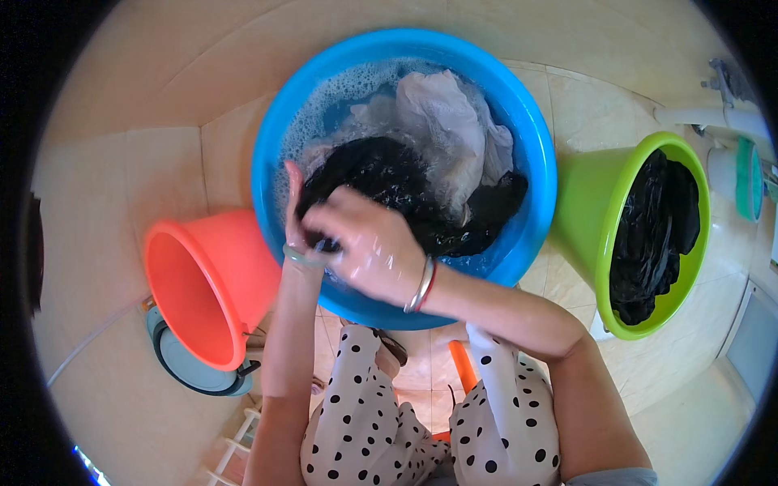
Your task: The person hand-washes various garments in a blue basin filled with soapy water. They scrub and rinse items including a black shirt, a beige garment, and a brown cloth, transferring them between the blue basin and a green bucket. The person also moves an orange bucket and a pink basin to organize the workspace.
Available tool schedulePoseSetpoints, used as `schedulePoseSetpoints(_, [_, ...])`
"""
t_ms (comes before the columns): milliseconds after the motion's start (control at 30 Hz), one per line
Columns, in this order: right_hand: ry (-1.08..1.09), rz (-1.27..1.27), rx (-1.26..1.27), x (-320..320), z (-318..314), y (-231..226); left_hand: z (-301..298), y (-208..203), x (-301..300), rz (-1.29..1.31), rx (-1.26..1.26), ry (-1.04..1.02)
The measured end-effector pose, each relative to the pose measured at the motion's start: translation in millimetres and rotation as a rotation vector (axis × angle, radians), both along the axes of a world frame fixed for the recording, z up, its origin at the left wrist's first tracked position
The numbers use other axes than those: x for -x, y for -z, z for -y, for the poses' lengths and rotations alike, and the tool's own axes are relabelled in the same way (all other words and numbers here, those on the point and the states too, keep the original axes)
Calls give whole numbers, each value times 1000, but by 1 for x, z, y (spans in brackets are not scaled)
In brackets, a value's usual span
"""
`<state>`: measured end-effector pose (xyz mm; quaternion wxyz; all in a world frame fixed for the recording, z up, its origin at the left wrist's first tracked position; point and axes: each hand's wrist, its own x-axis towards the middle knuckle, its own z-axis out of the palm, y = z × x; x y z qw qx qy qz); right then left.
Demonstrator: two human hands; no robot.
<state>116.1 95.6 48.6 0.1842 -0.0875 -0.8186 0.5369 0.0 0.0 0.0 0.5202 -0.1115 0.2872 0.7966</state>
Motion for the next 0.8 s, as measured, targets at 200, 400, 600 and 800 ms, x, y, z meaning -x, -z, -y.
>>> schedulePoseSetpoints(200, [-22,-313,-405,11,29,-22,-17,-22,-7,-53,-88,27])
schedulePoseSetpoints(400, [-37,-413,-365,40,23,-12,4,7,-2,266,-207,43])
schedulePoseSetpoints(600, [27,-456,-316,54,3,6,16,25,-13,-189,-95,-236])
schedulePoseSetpoints(800, [209,-8,-490,35,-68,74,4,-45,-30,-396,523,-192])
